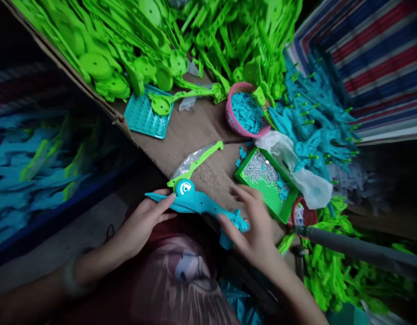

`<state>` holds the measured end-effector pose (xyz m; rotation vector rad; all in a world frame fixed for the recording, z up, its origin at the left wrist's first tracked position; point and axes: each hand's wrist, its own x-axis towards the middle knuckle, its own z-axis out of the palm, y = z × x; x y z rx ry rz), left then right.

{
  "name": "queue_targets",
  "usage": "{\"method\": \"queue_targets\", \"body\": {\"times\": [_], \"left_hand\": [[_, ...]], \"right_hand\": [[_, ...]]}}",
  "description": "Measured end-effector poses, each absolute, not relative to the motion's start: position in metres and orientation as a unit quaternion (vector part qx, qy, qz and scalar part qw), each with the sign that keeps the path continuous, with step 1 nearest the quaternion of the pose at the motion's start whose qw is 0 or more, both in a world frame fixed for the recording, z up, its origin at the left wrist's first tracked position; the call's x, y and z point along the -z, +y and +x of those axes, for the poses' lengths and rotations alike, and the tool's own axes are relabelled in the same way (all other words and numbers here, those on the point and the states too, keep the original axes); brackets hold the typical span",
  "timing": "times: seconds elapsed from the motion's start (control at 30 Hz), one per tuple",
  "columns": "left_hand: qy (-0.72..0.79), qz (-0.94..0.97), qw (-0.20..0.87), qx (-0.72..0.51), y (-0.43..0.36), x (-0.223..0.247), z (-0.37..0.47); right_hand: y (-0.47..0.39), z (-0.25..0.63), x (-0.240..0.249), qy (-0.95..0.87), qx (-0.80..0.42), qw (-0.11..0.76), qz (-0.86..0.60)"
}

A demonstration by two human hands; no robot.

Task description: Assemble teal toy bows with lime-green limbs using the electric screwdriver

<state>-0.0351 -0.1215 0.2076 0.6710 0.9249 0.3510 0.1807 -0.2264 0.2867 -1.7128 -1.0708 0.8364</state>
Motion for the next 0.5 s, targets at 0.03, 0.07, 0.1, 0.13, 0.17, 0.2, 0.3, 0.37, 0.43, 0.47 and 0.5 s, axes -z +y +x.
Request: {"method": "queue_targets", "body": {"times": [0.03,0.07,0.1,0.13,0.17,0.2,0.3,0.37,0.43,0.47,0.5], "left_hand": [[0.437,0.312,0.827,-0.166,-0.119,-0.209,-0.031],[0.438,0.312,0.825,-0.169,-0.118,-0.210,-0.028],[0.440,0.319,0.821,-0.177,-0.119,-0.210,-0.028],[0.438,0.334,0.814,-0.185,-0.120,-0.211,-0.029],[0.433,0.356,0.806,-0.192,-0.123,-0.211,-0.031],[0.425,0.382,0.797,-0.196,-0.127,-0.211,-0.034],[0.381,0.465,0.771,-0.209,-0.140,-0.214,-0.040],[0.353,0.518,0.741,-0.241,-0.144,-0.213,-0.043],[0.315,0.571,0.700,-0.291,-0.143,-0.210,-0.044],[0.294,0.592,0.684,-0.309,-0.141,-0.207,-0.045],[0.272,0.607,0.676,-0.318,-0.139,-0.203,-0.046]], "right_hand": [[-0.214,0.177,-0.280,-0.444,-0.353,0.428,-0.704],[-0.200,0.174,-0.272,-0.441,-0.372,0.397,-0.714],[-0.187,0.172,-0.265,-0.423,-0.398,0.379,-0.720],[-0.175,0.170,-0.258,-0.389,-0.433,0.379,-0.720],[-0.164,0.168,-0.252,-0.342,-0.471,0.395,-0.711],[-0.155,0.167,-0.248,-0.290,-0.506,0.422,-0.694],[-0.138,0.161,-0.244,-0.181,-0.597,0.467,-0.627],[-0.134,0.159,-0.245,-0.156,-0.638,0.474,-0.587],[-0.132,0.157,-0.244,-0.131,-0.665,0.482,-0.555],[-0.132,0.156,-0.243,-0.117,-0.673,0.486,-0.545],[-0.132,0.156,-0.242,-0.102,-0.679,0.490,-0.538]]}}
